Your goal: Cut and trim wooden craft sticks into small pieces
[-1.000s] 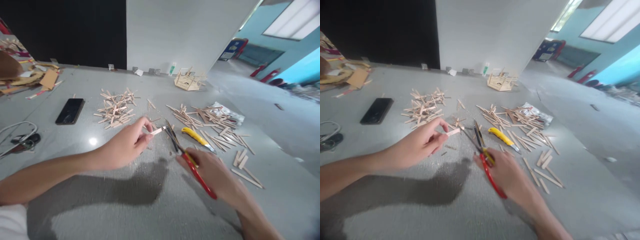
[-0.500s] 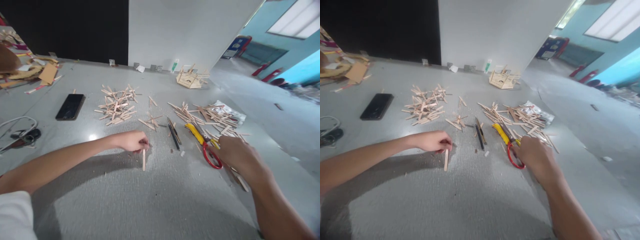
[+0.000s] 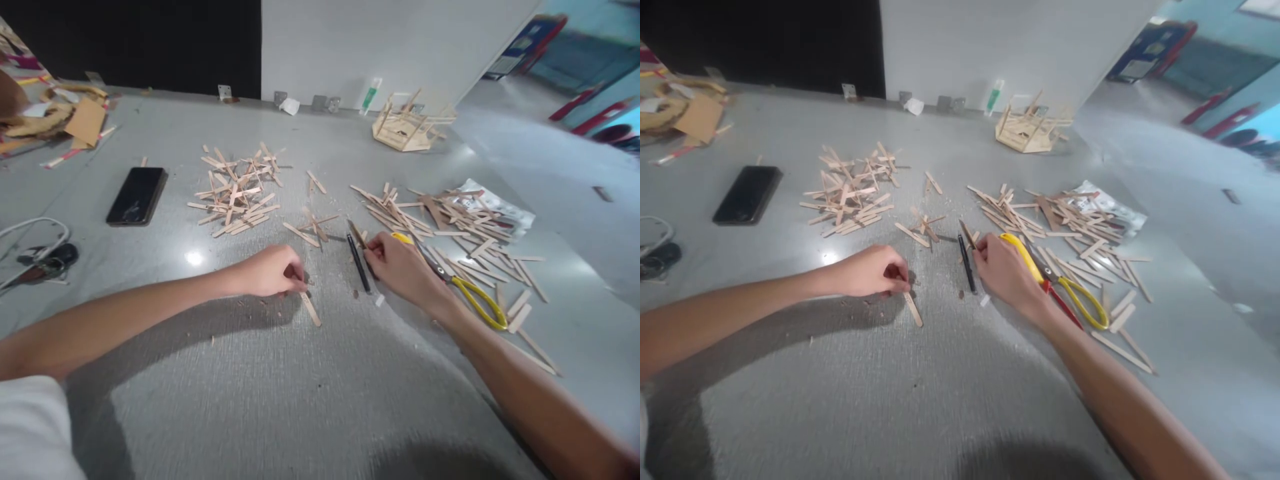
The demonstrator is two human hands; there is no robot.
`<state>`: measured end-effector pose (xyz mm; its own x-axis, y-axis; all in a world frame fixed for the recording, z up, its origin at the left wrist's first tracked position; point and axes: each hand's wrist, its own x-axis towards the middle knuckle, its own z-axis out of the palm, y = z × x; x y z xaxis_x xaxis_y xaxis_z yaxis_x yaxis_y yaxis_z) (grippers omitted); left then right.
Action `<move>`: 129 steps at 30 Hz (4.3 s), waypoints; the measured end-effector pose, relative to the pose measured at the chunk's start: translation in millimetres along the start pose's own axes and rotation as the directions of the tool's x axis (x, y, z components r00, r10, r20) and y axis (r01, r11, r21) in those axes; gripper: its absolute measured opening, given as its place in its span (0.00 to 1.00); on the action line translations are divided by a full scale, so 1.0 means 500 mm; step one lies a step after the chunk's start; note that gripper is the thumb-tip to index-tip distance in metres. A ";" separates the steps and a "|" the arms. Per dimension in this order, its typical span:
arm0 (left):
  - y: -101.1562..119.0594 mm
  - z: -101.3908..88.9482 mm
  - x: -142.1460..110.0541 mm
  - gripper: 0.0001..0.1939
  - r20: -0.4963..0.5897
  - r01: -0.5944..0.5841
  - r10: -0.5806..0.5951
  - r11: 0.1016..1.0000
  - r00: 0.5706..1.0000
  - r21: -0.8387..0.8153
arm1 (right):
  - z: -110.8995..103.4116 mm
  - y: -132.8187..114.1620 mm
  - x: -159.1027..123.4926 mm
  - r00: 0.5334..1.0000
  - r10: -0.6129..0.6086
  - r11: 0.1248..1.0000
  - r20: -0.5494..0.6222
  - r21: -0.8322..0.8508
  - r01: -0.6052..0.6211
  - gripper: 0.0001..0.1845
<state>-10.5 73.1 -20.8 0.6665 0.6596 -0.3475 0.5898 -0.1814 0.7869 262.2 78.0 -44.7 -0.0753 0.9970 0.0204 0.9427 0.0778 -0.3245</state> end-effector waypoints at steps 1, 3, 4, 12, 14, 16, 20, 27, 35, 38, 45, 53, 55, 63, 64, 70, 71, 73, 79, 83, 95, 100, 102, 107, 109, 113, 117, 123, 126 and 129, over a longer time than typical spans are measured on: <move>0.000 0.000 0.000 0.12 0.001 0.005 -0.005 1.000 1.000 -0.005 | -0.002 0.000 -0.004 1.000 0.005 1.000 -0.012 0.009 -0.005 0.06; -0.001 0.001 0.000 0.13 0.008 0.017 -0.017 1.000 1.000 -0.010 | -0.005 -0.005 -0.017 0.999 0.004 1.000 -0.041 0.029 -0.003 0.04; -0.001 0.001 0.000 0.14 0.008 0.021 -0.021 1.000 1.000 -0.010 | -0.007 -0.009 -0.025 0.998 -0.008 0.999 -0.062 0.036 0.010 0.03; -0.001 -0.005 0.001 0.15 0.048 0.027 -0.026 0.999 0.999 -0.021 | -0.026 -0.057 -0.130 0.971 -0.238 0.970 0.011 0.061 0.237 0.12; -0.002 -0.008 0.000 0.14 0.065 0.016 -0.014 1.000 0.998 -0.022 | -0.021 -0.068 -0.150 0.945 -0.321 0.943 0.059 0.107 0.314 0.15; -0.003 -0.010 -0.001 0.15 0.079 0.003 -0.001 1.000 0.997 -0.022 | -0.010 -0.077 -0.163 0.915 -0.394 0.916 0.083 0.112 0.384 0.14; -0.007 -0.015 -0.001 0.17 0.118 -0.028 0.030 0.999 0.993 -0.020 | 0.017 -0.084 -0.172 0.882 -0.461 0.882 0.093 -0.058 0.467 0.17; -0.016 -0.017 0.003 0.18 0.186 -0.060 0.059 0.998 0.981 0.000 | 0.048 -0.077 -0.178 0.810 -0.586 0.807 -0.035 -0.121 0.578 0.23; -0.013 -0.009 0.003 0.17 0.182 0.003 0.003 1.000 0.983 -0.028 | 0.054 -0.093 -0.177 0.777 -0.627 0.743 -0.049 -0.336 0.579 0.17; -0.014 -0.009 0.004 0.17 0.189 -0.015 0.020 0.999 0.982 -0.031 | 0.055 -0.089 -0.180 0.789 -0.614 0.748 -0.020 -0.335 0.573 0.21; -0.015 -0.008 0.004 0.17 0.177 -0.023 0.031 0.999 0.984 -0.046 | 0.051 -0.089 -0.184 0.767 -0.642 0.699 0.017 -0.397 0.594 0.25; -0.015 -0.007 0.004 0.17 0.177 -0.047 0.052 0.998 0.983 -0.033 | 0.053 -0.088 -0.180 0.734 -0.679 0.677 -0.026 -0.409 0.612 0.21; -0.015 -0.006 0.004 0.17 0.167 -0.054 0.058 0.998 0.984 -0.023 | 0.055 -0.087 -0.179 0.742 -0.670 0.685 -0.030 -0.412 0.601 0.21; -0.011 -0.006 0.003 0.17 0.162 -0.042 0.045 0.999 0.986 -0.022 | 0.054 -0.088 -0.178 0.726 -0.685 0.689 -0.064 -0.381 0.617 0.20; -0.011 -0.006 0.003 0.17 0.162 -0.039 0.042 0.999 0.986 -0.024 | 0.055 -0.089 -0.178 0.726 -0.685 0.688 -0.061 -0.380 0.618 0.19; -0.018 -0.003 0.006 0.17 0.161 -0.061 0.061 0.998 0.985 -0.003 | 0.051 -0.099 -0.177 0.719 -0.692 0.666 -0.061 -0.437 0.604 0.20; -0.020 -0.002 0.006 0.17 0.162 -0.083 0.080 0.997 0.984 0.012 | 0.048 -0.103 -0.178 0.717 -0.696 0.649 -0.047 -0.467 0.600 0.19; -0.021 0.000 0.008 0.17 0.149 -0.143 0.134 0.988 0.980 0.055 | 0.040 -0.114 -0.180 0.725 -0.689 0.608 -0.005 -0.547 0.575 0.15; -0.019 0.003 0.005 0.16 0.108 -0.178 0.172 0.983 0.979 0.048 | 0.032 -0.142 -0.184 0.744 -0.667 0.510 0.042 -0.702 0.497 0.15; -0.019 0.003 0.004 0.17 0.125 -0.133 0.132 0.991 0.983 -0.003 | 0.039 -0.147 -0.186 0.757 -0.653 0.485 0.030 -0.751 0.448 0.15; -0.019 0.002 0.007 0.17 0.150 -0.045 0.050 0.998 0.987 -0.041 | 0.044 -0.140 -0.192 0.798 -0.600 0.492 0.063 -0.757 0.430 0.15; -0.018 0.001 0.005 0.17 0.149 -0.049 0.057 0.997 0.987 -0.059 | 0.043 -0.139 -0.193 0.803 -0.594 0.528 0.051 -0.729 0.436 0.17; -0.016 0.000 0.004 0.17 0.153 -0.042 0.052 0.997 0.987 -0.067 | 0.043 -0.139 -0.194 0.812 -0.582 0.557 0.043 -0.706 0.437 0.17; -0.013 -0.002 0.004 0.15 0.168 -0.015 0.027 0.997 0.985 -0.073 | 0.043 -0.139 -0.194 0.798 -0.602 0.543 0.024 -0.720 0.431 0.18; -0.014 -0.003 0.004 0.15 0.176 -0.022 0.035 0.997 0.984 -0.077 | 0.043 -0.139 -0.194 0.790 -0.612 0.519 0.027 -0.740 0.428 0.18; -0.020 -0.003 0.005 0.16 0.176 -0.046 0.061 0.995 0.982 -0.089 | 0.045 -0.138 -0.196 0.794 -0.606 0.500 0.048 -0.753 0.428 0.18; -0.024 -0.002 0.007 0.15 0.171 -0.061 0.076 0.994 0.982 -0.091 | 0.046 -0.136 -0.198 0.794 -0.606 0.496 0.048 -0.757 0.425 0.17; -0.021 -0.003 0.004 0.16 0.176 -0.060 0.078 0.993 0.981 -0.103 | 0.044 -0.137 -0.198 0.796 -0.603 0.512 0.041 -0.746 0.426 0.17; -0.021 -0.003 0.003 0.15 0.177 -0.045 0.064 0.993 0.982 -0.111 | 0.043 -0.137 -0.198 0.798 -0.602 0.521 0.039 -0.738 0.429 0.17; -0.021 -0.003 0.003 0.15 0.172 -0.042 0.064 0.991 0.983 -0.127 | 0.042 -0.135 -0.199 0.804 -0.593 0.535 0.041 -0.726 0.432 0.18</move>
<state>-16.1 77.0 -28.9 0.7713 0.5115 -0.3789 0.4986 -0.1155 0.8591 199.1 -26.7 -44.9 -0.6332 0.7550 0.1705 0.7079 0.4759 0.5219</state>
